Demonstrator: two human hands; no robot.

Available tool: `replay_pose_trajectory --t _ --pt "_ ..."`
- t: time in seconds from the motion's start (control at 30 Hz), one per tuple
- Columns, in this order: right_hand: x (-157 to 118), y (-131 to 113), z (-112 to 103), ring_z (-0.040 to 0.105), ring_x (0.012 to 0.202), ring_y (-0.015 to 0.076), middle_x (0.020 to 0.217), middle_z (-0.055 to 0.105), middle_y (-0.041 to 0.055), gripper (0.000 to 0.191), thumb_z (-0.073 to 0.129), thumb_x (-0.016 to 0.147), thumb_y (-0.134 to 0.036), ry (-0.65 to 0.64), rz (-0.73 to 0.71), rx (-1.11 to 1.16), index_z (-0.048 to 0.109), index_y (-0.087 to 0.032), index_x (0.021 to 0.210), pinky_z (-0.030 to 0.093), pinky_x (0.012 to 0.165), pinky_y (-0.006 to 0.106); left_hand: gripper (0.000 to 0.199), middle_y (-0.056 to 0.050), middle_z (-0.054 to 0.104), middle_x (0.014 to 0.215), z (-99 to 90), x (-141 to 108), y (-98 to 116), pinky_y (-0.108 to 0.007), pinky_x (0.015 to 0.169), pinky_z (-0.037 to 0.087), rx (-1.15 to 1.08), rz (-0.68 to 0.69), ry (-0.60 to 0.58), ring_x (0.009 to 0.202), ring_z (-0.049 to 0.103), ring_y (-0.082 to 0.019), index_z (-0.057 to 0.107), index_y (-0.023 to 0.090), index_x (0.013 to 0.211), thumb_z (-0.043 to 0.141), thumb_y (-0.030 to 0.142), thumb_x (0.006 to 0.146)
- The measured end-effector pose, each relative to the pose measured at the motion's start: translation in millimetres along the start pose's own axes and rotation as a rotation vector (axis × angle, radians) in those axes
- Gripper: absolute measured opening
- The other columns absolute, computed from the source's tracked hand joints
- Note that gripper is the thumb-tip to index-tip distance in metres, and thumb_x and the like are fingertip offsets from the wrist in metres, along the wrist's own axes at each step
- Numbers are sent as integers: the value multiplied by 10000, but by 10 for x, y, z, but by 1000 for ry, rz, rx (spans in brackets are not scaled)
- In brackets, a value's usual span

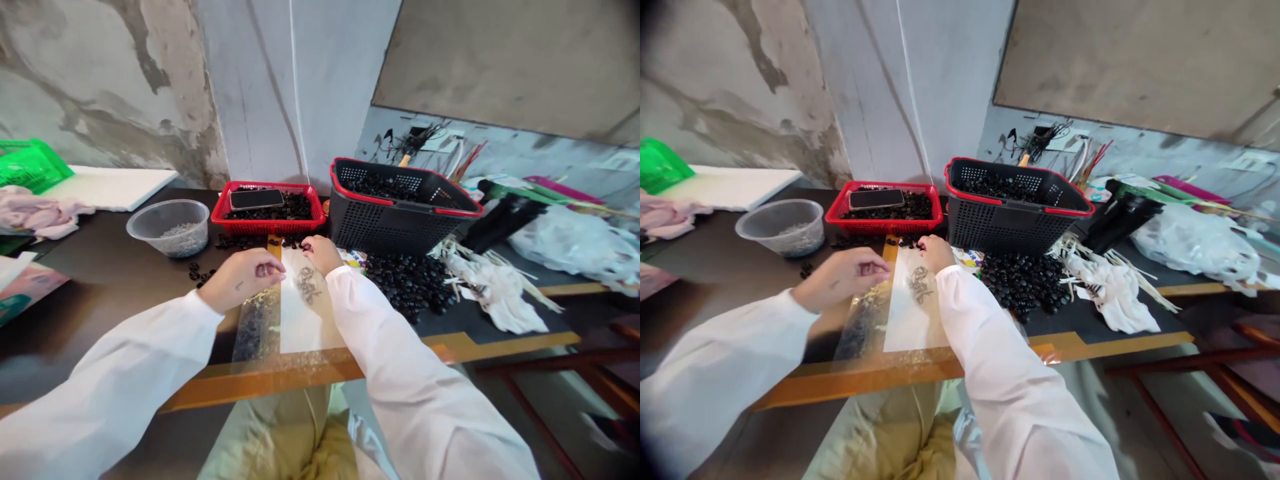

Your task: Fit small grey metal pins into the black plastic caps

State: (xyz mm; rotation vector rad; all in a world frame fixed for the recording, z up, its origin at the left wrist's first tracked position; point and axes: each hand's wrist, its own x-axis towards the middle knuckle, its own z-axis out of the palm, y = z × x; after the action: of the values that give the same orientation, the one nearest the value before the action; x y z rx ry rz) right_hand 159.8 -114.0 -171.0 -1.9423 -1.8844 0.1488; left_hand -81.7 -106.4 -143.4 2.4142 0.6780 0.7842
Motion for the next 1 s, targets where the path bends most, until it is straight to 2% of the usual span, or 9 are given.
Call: replay_pose_trajectory --t 0.07,0.13,0.27,0.37,0.43,0.57,0.73,0.87,1.0 --pt "-12 31 18 672 946 195 1062 713 95 209 693 865 -145 9 1 15 734 -172 1068 482 874 291 266 -19 682 792 155 113 -90 -247 610 445 88 -106 -86 663 603 -139 782 216 913 725 457 816" --pt "-23 73 30 671 923 197 1041 708 94 156 704 856 -156 19 -11 34 750 -177 1004 486 867 299 249 -20 704 824 296 203 -163 -249 634 417 150 -190 -135 712 619 -157 801 252 916 738 460 794" --pt "-41 152 37 672 891 210 991 712 90 107 732 827 -162 51 -44 90 760 -179 928 502 854 322 186 -1 737 865 446 257 -207 -244 659 394 117 -196 -174 755 623 -161 806 286 899 738 432 805" --pt "-49 159 38 678 919 203 1010 727 78 161 714 820 -124 76 -72 142 754 -187 963 511 876 323 164 7 733 828 463 229 -179 -244 630 375 98 -200 -170 720 609 -150 802 286 861 732 426 812" --pt "-51 132 49 689 920 182 1018 742 63 211 702 807 -98 80 -69 287 744 -192 992 522 887 310 166 -2 726 820 463 207 -166 -245 641 386 86 -178 -159 733 611 -154 791 262 843 719 411 825" --pt "-59 33 79 710 918 174 1005 767 53 228 725 742 -118 34 5 822 741 -187 959 537 923 331 191 -23 703 804 458 181 -195 -246 686 450 -33 -139 -77 727 618 -153 732 192 867 640 358 885" --pt "-120 -119 77 721 894 182 941 770 28 266 810 672 -271 -68 136 1232 751 -216 925 566 876 339 270 -31 746 914 385 193 -265 -229 631 513 -368 -259 137 655 630 -124 706 181 1054 602 380 903" --pt "-181 -216 64 731 849 164 889 763 13 323 849 648 -352 -170 190 1391 755 -222 928 584 826 299 259 -18 744 834 341 208 -262 -218 578 528 -516 -342 207 568 605 -99 725 169 1007 654 374 865" --pt "-202 -250 65 734 839 153 874 763 16 311 858 657 -372 -180 218 1430 750 -205 896 586 789 259 263 -27 744 834 358 210 -253 -214 571 550 -671 -381 224 655 657 -122 686 164 972 693 387 834"
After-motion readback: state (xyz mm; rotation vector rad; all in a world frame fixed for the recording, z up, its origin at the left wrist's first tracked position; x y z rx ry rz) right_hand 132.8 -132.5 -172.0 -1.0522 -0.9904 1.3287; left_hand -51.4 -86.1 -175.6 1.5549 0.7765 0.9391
